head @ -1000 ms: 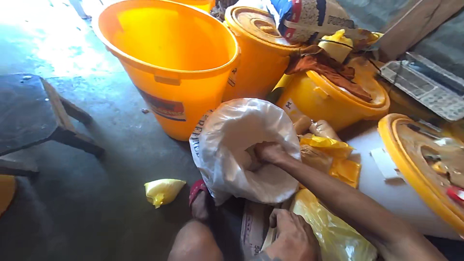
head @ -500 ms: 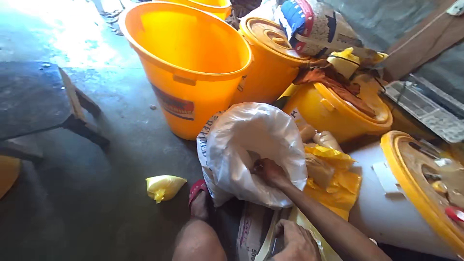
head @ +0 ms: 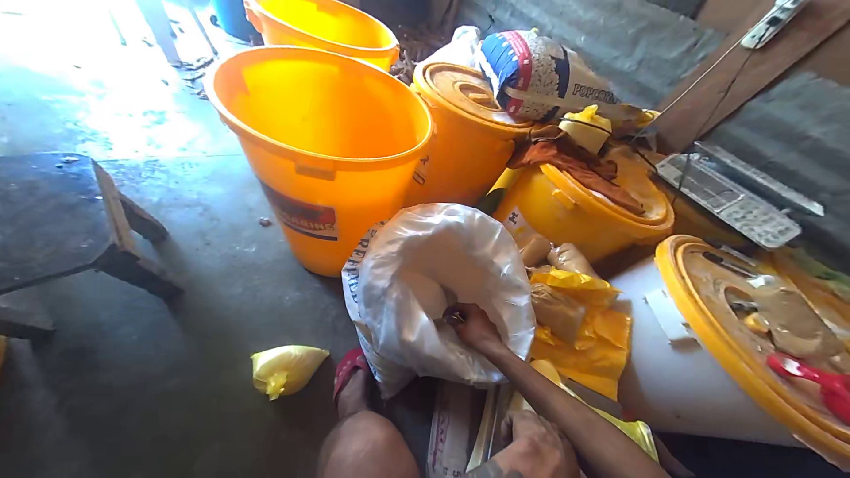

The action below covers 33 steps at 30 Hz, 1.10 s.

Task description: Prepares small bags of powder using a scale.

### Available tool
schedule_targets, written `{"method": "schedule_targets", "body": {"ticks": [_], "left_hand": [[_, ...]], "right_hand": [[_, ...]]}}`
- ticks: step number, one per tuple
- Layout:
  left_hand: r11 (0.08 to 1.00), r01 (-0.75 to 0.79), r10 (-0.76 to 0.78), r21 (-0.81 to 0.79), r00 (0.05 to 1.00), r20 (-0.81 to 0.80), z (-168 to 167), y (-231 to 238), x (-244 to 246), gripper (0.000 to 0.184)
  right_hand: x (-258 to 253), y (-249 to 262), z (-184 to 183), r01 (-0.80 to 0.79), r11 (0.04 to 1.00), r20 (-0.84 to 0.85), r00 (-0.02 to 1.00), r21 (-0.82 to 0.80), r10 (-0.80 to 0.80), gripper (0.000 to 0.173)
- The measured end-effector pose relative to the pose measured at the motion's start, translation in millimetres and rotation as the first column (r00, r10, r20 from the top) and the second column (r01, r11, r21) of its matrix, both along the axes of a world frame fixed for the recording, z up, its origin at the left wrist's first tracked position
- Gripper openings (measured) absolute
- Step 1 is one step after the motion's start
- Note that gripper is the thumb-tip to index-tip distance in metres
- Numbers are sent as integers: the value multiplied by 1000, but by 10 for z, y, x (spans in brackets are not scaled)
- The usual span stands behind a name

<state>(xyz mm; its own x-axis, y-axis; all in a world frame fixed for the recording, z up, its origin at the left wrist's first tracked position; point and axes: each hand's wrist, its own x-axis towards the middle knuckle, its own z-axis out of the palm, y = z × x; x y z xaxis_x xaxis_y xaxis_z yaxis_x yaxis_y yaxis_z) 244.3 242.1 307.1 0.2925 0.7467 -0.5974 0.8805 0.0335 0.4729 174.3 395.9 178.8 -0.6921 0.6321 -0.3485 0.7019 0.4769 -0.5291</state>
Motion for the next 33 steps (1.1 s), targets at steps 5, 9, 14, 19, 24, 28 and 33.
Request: {"method": "schedule_targets", "body": {"ticks": [5, 9, 14, 19, 24, 28, 33], "left_hand": [[998, -32, 32, 50, 999, -1, -27, 26, 6, 26], [998, 41, -39, 56, 998, -43, -146, 3, 35, 27], [994, 97, -91, 55, 990, -110, -196, -101, 73, 26], [979, 108, -107, 171, 994, -15, -399, -125, -29, 30], [987, 151, -148, 59, 988, -51, -100, -114, -91, 35], [980, 79, -83, 180, 996, 12, -396, -86, -86, 35], [977, 20, -19, 211, 1000, -4, -361, 30, -247, 36]], "right_hand": [[388, 5, 154, 47, 999, -227, 973, -5, -47, 21], [799, -202, 391, 86, 992, -381, 923, 90, -45, 20], [602, -404, 337, 165, 986, -517, 846, 20, -132, 19], [573, -429, 355, 139, 986, -572, 804, -90, -165, 17], [980, -545, 559, 135, 981, -646, 738, -139, -194, 15], [1322, -641, 788, 133, 984, -709, 682, -121, -179, 15], [1910, -817, 1166, 177, 982, -745, 645, -69, -169, 15]]}}
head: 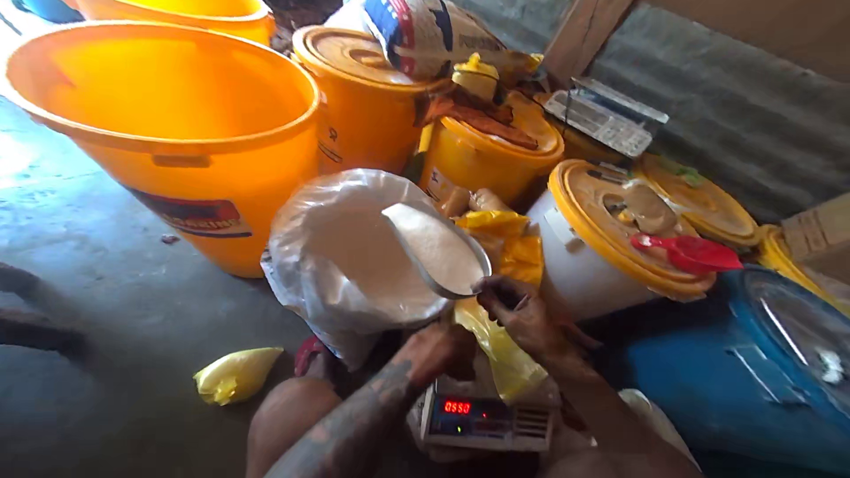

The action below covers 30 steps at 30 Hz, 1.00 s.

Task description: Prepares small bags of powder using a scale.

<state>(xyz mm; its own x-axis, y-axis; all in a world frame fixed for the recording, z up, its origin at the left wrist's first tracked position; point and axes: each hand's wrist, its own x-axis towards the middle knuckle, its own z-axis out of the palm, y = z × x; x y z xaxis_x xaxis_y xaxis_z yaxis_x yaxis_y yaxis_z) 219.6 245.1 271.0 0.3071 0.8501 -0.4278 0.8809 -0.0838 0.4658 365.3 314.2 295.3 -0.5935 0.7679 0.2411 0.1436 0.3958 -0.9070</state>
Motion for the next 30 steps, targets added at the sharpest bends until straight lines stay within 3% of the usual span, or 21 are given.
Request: {"method": "schedule_targets", "body": {"ticks": [5, 10, 14, 17, 19, 23, 26, 30], "left_hand": [[995, -81, 84, 53, 994, -68, 209, 151, -172, 39], [945, -188, 155, 267, 978, 141, 241, 132, -59, 58], [891, -120, -26, 439, 950, 312, 167, 60, 194, 58], [846, 8, -194, 534, 936, 293, 21, -61, 515, 49], [834, 31, -183, 550, 958, 223, -129, -194, 783, 44], [853, -12, 4, 522, 1000, 16, -340, -289, 1100, 49], [853, -118, 116, 508, 993, 36, -285, -95, 1012, 44], [912, -228, 183, 342, 970, 158, -107, 139, 775, 31]], "right_hand": [[801, -178, 221, 60, 993, -28, 998, 97, -58, 16], [1600, -488, 337, 170, 974, -12, 985, 150, -170, 15], [2125, -798, 329, 267, 950, 7, 962, 160, -272, 14], [2436, -1028, 261, 337, 927, 27, 938, 166, -346, 14], [2574, -1193, 229, 383, 913, 46, 919, 141, -392, 15], [2734, -1440, 181, 432, 898, 73, 896, 78, -437, 18], [2805, -1516, 91, 430, 902, 64, 900, 41, -432, 19], [2809, -1528, -6, 416, 909, 45, 908, 8, -416, 20]]}}
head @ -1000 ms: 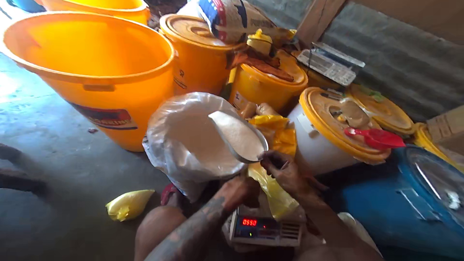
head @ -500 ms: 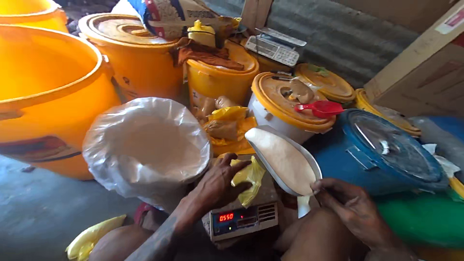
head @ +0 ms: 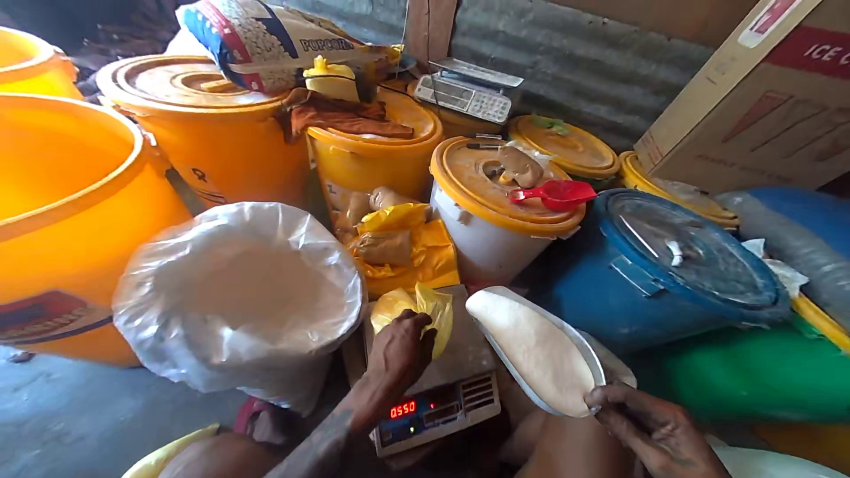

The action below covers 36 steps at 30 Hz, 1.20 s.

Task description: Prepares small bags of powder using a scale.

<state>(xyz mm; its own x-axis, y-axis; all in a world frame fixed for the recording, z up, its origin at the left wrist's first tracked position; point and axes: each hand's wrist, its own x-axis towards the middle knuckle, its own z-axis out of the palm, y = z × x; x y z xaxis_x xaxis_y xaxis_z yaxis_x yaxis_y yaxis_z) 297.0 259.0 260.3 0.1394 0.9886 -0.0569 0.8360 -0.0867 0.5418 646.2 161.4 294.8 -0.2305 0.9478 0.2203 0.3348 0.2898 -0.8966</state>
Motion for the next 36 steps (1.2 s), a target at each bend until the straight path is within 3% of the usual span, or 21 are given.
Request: {"method": "schedule_targets", "body": {"ticks": [5, 12, 18, 21, 24, 28, 31, 33, 36], "left_hand": [[993, 4, -13, 115, 997, 77, 102, 8, -82, 24], [988, 109, -118, -105, 990, -80, 203, 40, -227, 61], [976, 210, -213, -63, 976, -44, 313, -6, -199, 91], [960, 272, -275, -64, 961, -40, 341, -23, -175, 96], [946, 321, -322, -52, 947, -18, 378, -15, -180, 96], [946, 325, -321, 4, 932, 170, 411, 75, -218, 96], [953, 297, -300, 67, 877, 376, 444, 152, -298, 94], [954, 284, -296, 99, 828, 476, 449, 191, -385, 90], [957, 275, -280, 88, 803, 526, 439, 228, -460, 86]], "right_hand": [[-72, 56, -57, -33, 999, 32, 999, 1, 33, 17], [-193, 161, -56, -92, 996, 79, 993, -7, 92, 16], [-281, 341, -18, -108, 992, 163, 980, -64, 117, 16], [-333, 541, 63, -140, 988, 323, 934, -63, 153, 16], [-552, 843, 410, -158, 972, 597, 768, -174, 232, 17], [-1352, 1213, 1075, -189, 945, 898, 306, -268, 316, 22], [-2058, 1309, 1517, -204, 930, 949, 12, -306, 315, 24], [-2407, 1281, 1758, -207, 937, 957, -123, -283, 262, 21], [-2608, 1195, 1942, -338, 918, 955, -272, -207, 116, 14]]}}
